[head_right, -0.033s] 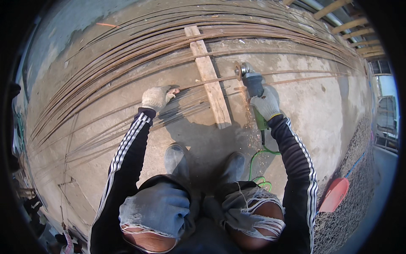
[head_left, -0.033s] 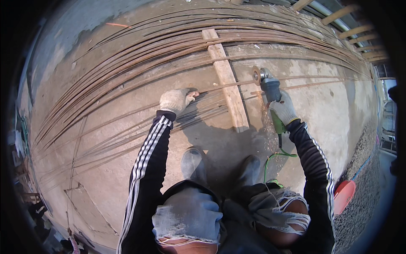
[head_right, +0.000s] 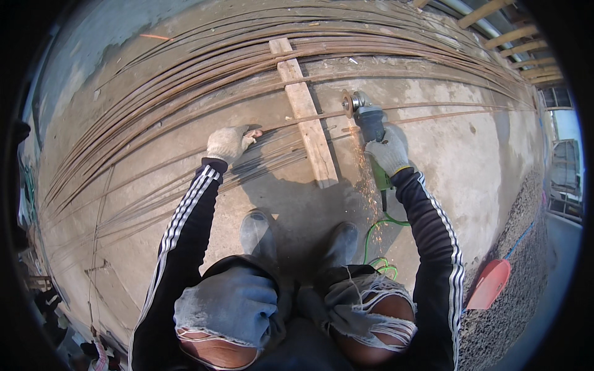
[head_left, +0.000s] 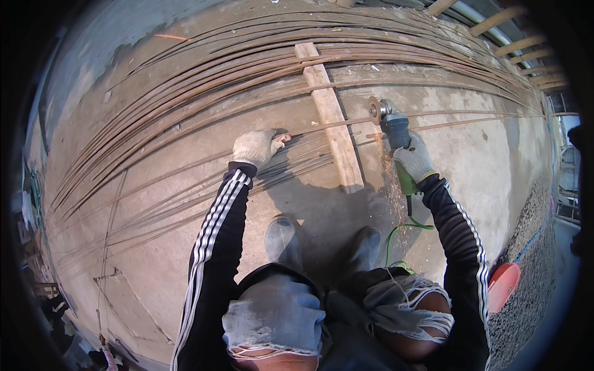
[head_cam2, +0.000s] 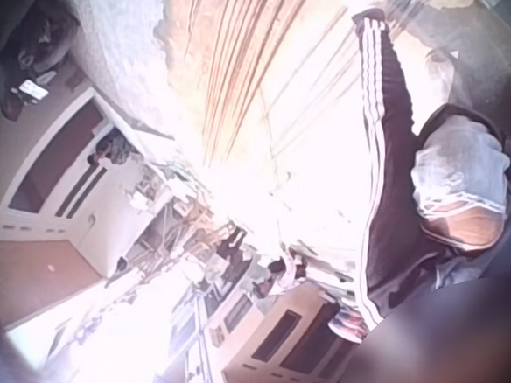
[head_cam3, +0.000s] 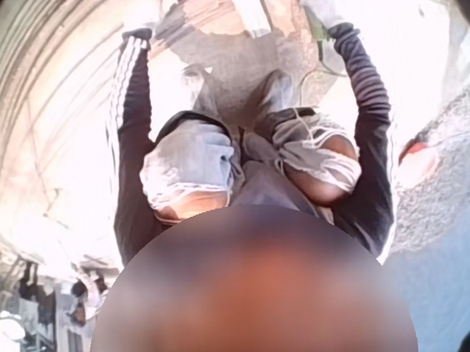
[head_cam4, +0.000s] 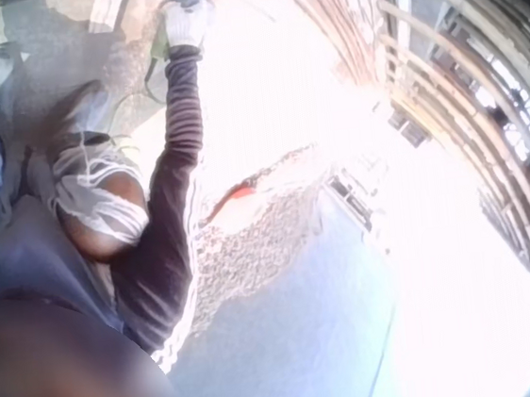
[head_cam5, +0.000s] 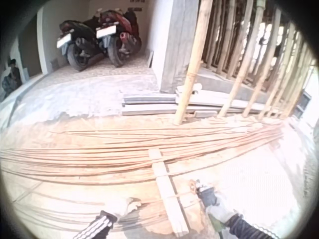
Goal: The person uses an angle grinder to cut several steel rods placed on a wooden guide. They repeatedly position each rod, cut it, and move the cut piece aside. The person also briefly adjusts the camera strap at the start.
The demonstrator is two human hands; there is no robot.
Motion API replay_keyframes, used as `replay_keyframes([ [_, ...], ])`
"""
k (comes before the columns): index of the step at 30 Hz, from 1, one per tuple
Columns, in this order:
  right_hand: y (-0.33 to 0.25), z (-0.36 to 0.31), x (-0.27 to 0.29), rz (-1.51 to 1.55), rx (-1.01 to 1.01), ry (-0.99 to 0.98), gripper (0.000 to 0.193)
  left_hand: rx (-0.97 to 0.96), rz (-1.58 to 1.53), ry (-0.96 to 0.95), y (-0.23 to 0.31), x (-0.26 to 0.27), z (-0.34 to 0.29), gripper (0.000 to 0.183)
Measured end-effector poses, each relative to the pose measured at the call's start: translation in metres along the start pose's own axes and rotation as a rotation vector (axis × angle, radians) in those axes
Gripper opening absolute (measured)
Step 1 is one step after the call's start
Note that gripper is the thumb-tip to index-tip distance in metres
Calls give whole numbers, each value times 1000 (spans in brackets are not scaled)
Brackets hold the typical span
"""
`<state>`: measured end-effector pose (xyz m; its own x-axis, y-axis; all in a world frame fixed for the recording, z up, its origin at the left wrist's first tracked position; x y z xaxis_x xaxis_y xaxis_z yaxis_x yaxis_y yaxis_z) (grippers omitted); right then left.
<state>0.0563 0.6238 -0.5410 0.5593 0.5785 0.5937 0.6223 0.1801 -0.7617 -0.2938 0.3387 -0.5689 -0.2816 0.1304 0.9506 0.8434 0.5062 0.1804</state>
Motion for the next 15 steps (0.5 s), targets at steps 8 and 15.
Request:
replay_keyframes([
  [8,5,4,1,-82,4,-55,44,56,59,-57,1,2,1,59],
  [15,3,1,4,-13,-20,-71,50,61,38,-29,-1,-1,2,50],
])
Point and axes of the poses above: each hand's wrist, its own z-axis towards the middle knuckle, its own x-axis out of the back of the hand, y = z × x, the point moved 8 cm from there along z, towards the middle knuckle, and after that the axes turned 11 degrees about z, right-handed, at the moved point
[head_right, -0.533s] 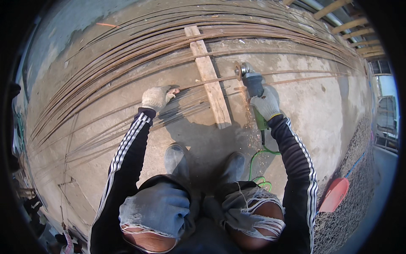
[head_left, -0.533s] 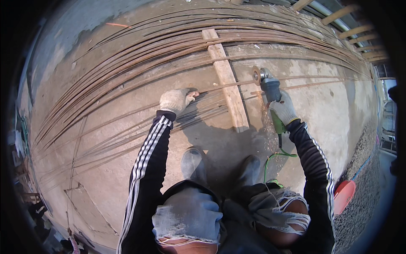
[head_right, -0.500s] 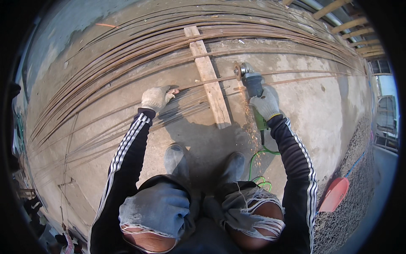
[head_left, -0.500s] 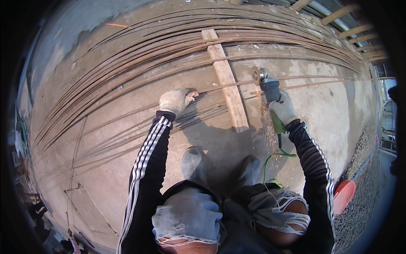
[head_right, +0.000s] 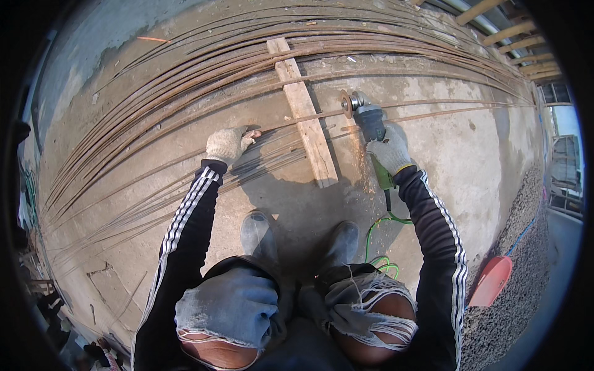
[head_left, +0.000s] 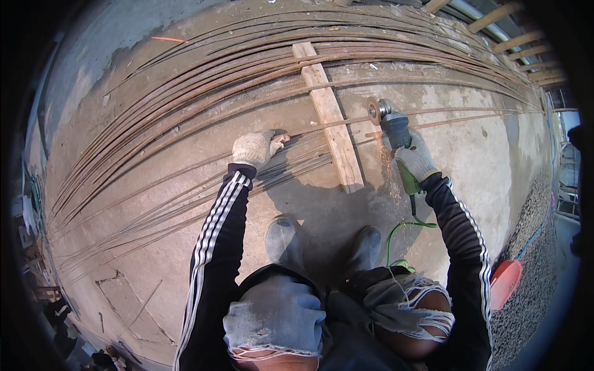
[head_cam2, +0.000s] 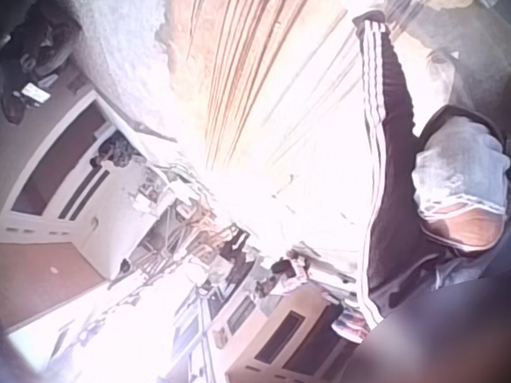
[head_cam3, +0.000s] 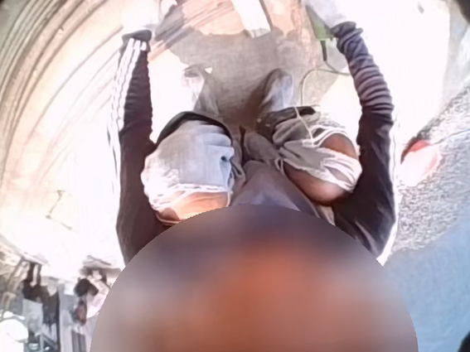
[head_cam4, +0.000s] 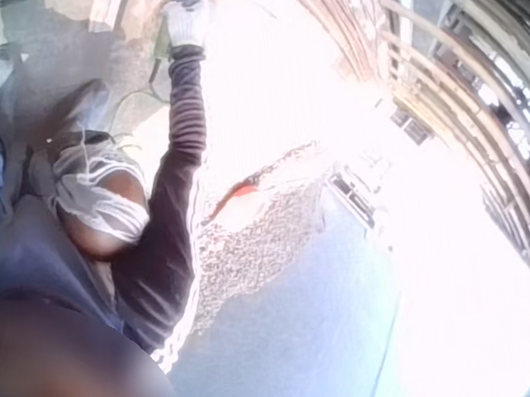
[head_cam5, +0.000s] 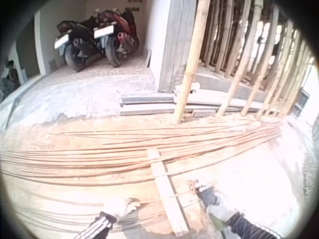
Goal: The person uses an angle grinder to cut several steel rods placed on a wooden guide. They repeatedly position each rod, cut it, and move the cut piece aside. The person also briefly adjusts the camera strap at the start.
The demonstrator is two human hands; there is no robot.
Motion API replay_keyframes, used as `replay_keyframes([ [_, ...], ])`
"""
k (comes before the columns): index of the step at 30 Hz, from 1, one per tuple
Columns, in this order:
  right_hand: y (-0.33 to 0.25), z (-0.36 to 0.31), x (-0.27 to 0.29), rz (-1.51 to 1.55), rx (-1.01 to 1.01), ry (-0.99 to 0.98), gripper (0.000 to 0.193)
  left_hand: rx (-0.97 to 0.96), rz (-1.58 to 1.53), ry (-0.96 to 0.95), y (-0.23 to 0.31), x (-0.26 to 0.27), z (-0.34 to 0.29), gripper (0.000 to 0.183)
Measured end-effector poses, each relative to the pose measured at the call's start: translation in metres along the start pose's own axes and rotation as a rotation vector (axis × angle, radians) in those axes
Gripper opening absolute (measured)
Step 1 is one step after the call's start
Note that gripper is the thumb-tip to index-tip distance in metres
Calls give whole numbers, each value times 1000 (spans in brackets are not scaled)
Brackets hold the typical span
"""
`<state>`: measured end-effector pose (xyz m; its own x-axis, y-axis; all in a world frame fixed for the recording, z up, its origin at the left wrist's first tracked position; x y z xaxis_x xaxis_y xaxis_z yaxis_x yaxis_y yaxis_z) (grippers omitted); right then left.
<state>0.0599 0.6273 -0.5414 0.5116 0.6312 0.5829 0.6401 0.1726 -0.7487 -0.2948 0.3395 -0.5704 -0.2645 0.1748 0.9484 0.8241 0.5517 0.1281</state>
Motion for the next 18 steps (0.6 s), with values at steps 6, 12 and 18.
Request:
replay_keyframes([
  [6,-10,-8,0,-76,-23,29,52,10,-13,-35,-2,-4,3,50],
  [12,-13,-20,-3,-2,-31,-2,60,17,14,-74,0,0,2,49],
  [18,-18,-37,-5,13,124,116,45,5,-1,-57,2,4,-1,48],
])
Point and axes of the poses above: each hand's wrist, its own z-axis towards the middle knuckle, its own x-axis out of the back of the hand, y = z × x, the point moved 8 cm from there along z, towards the middle knuckle, and after that the axes turned 11 degrees about z, right-handed, at the moved point
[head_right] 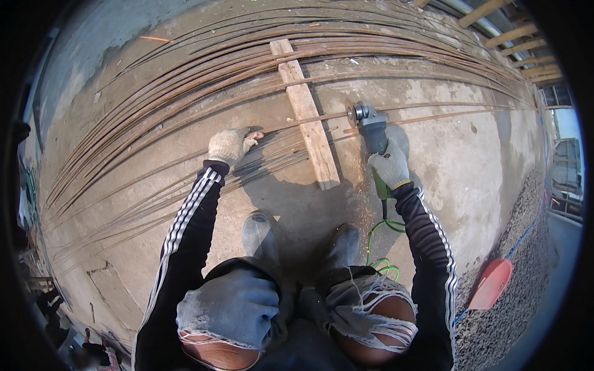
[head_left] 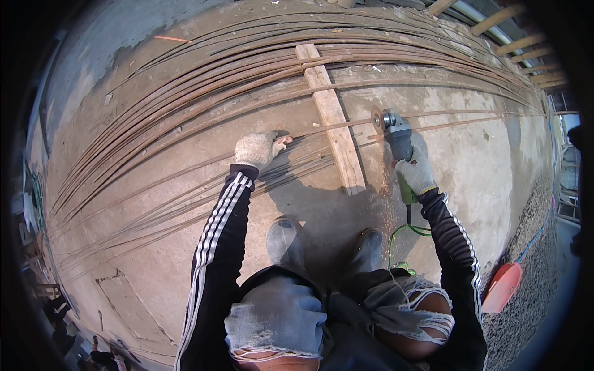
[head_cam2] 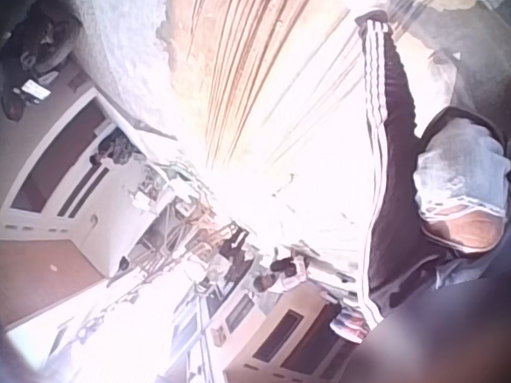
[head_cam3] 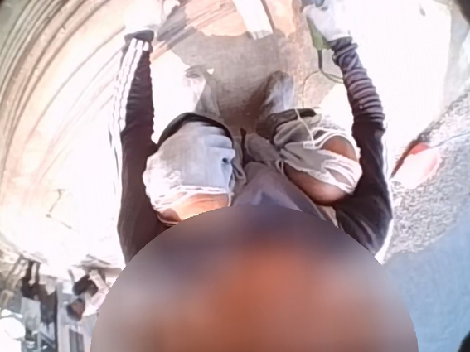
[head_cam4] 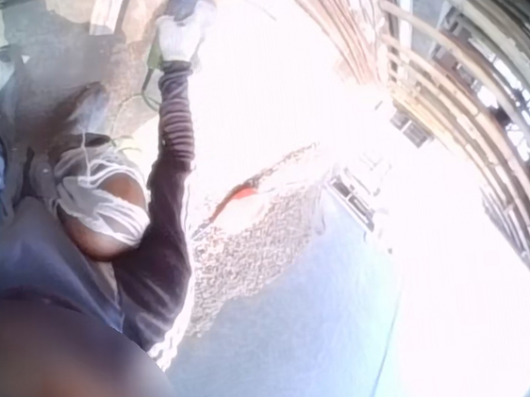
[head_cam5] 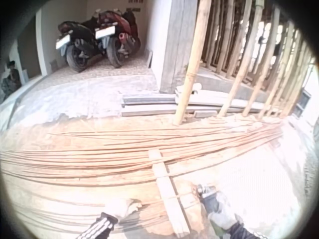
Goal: The person uses an angle grinder to cut several steel rods placed on a wooden guide. They repeatedly position each rod, cut it, and move the cut piece aside. The person also briefly adjusts the camera strap at the start.
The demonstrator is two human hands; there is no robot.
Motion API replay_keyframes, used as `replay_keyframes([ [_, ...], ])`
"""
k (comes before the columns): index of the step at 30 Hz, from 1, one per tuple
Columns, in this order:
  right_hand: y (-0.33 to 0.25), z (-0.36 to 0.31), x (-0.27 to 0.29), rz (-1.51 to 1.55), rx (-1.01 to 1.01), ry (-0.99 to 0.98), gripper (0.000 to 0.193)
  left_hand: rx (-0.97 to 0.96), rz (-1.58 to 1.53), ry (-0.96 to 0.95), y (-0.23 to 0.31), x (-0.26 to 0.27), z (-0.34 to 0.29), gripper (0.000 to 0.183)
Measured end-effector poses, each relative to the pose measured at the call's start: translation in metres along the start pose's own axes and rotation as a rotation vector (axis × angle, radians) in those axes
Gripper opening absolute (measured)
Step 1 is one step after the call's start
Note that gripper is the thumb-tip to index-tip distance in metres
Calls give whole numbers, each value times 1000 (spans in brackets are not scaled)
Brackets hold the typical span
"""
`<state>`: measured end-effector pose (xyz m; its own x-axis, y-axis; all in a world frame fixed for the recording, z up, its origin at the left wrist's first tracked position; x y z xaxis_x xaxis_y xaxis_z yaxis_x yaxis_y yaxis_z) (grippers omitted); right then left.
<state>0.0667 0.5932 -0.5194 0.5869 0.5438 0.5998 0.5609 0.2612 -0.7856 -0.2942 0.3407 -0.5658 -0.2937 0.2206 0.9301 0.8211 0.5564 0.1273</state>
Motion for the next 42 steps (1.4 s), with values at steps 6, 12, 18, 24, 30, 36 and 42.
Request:
replay_keyframes([
  [6,28,-2,-10,60,-113,5,44,6,22,-8,-1,-1,1,48],
  [12,30,15,-12,-18,-121,-13,41,-9,28,20,-3,-6,5,50],
  [18,5,19,-5,-46,-64,-46,36,-12,17,21,-4,-9,4,52],
  [24,18,43,-4,-106,-134,-122,44,-25,17,36,-2,-9,5,52],
  [30,6,54,1,-175,-109,-110,46,-46,-14,66,-1,-7,3,55],
  [36,-2,39,4,-73,-65,-92,40,-38,3,57,-2,-8,3,57],
  [42,0,18,3,-47,-81,-118,38,-44,1,89,-2,-8,5,56],
])
Point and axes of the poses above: each hand's wrist, its own z-axis towards the middle knuckle, its own x-axis out of the back of the hand, y = z × x, the point moved 8 cm from there along z, towards the middle knuckle, and after that the axes turned 11 degrees about z, right-handed, at the moved point
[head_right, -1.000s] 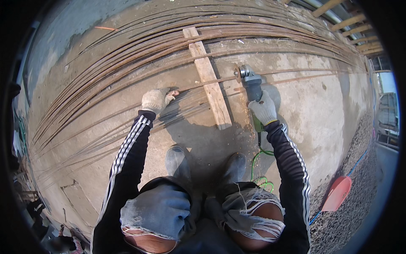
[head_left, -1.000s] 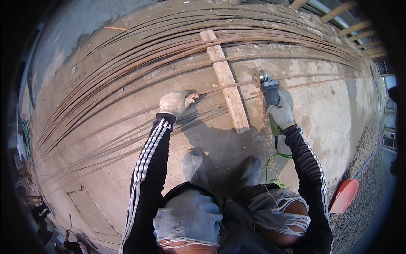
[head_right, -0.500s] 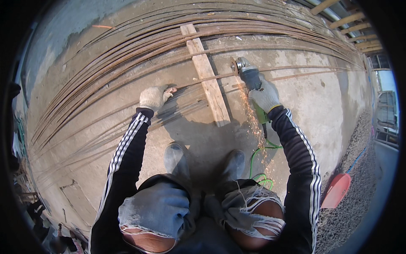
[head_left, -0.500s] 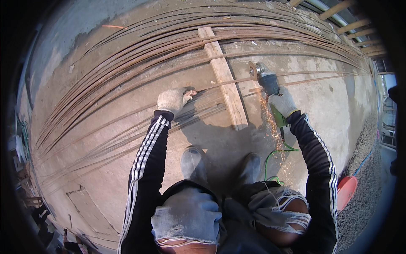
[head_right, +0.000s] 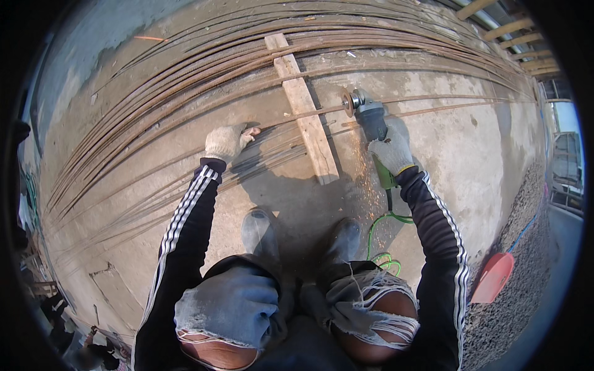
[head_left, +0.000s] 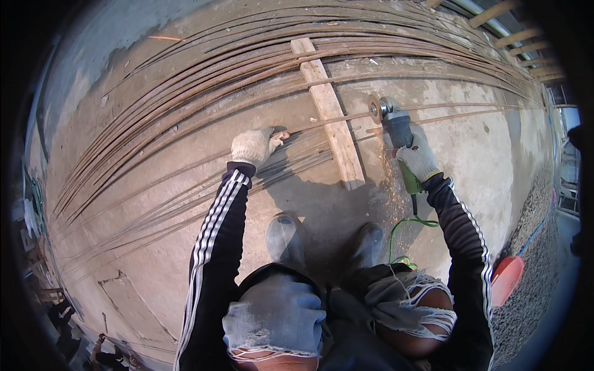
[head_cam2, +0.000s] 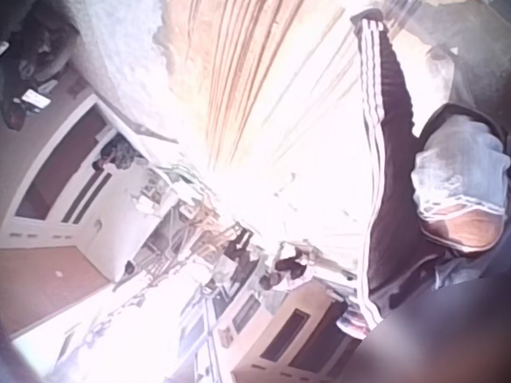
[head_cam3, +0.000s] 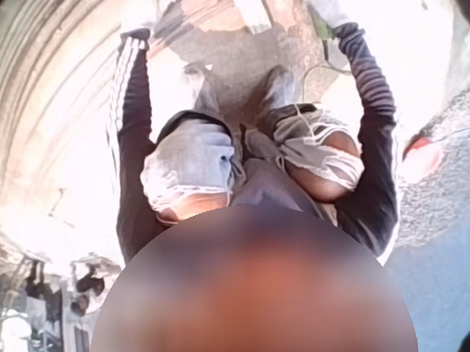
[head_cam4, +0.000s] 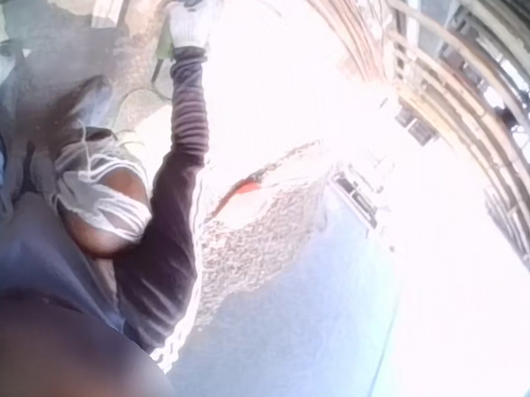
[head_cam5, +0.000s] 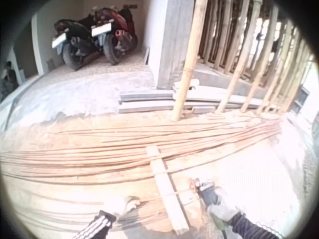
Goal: The person uses an angle grinder to cut several steel rods placed on a wooden guide. They repeatedly position each rod, cut it, and move the cut piece aside. The person also briefly adjusts the camera strap at the start.
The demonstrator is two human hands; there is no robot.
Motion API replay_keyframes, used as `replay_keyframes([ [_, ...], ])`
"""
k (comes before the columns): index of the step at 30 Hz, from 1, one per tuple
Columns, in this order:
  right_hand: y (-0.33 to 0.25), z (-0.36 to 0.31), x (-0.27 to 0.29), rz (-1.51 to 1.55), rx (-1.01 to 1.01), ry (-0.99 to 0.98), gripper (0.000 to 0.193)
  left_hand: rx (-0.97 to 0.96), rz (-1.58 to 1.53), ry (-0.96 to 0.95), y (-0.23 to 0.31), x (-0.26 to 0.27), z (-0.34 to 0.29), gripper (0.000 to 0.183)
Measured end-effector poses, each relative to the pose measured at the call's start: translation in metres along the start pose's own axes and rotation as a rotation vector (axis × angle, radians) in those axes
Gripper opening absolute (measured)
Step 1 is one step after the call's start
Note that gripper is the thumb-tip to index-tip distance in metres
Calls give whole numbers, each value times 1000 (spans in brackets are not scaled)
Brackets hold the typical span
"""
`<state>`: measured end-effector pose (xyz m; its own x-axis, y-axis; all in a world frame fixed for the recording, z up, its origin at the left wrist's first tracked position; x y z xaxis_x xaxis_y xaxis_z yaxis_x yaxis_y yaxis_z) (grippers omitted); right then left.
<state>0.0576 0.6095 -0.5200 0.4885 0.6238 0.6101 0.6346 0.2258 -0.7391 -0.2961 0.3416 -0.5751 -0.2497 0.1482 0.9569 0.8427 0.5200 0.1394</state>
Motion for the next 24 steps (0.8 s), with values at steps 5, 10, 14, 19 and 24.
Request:
replay_keyframes([
  [5,13,-13,-4,30,-10,59,43,14,46,-38,0,-2,-1,54],
  [10,24,-14,-13,98,-29,101,49,31,58,-87,-1,-4,-1,49],
  [14,27,-21,-8,152,-45,163,57,25,56,-77,0,0,-3,44],
  [19,32,-34,1,330,-37,229,57,-165,26,175,36,15,0,49],
  [24,30,-31,4,269,-55,240,63,-75,37,42,60,-5,25,47],
])
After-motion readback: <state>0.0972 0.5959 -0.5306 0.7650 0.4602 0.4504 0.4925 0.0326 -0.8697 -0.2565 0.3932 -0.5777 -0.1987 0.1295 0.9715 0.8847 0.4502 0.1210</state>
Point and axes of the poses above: each hand's wrist, its own z-axis towards the middle knuckle, its own x-axis out of the back of the hand, y = z × x, the point moved 8 cm from there along z, towards the middle knuckle, and after that the axes turned 11 degrees about z, right-handed, at the moved point
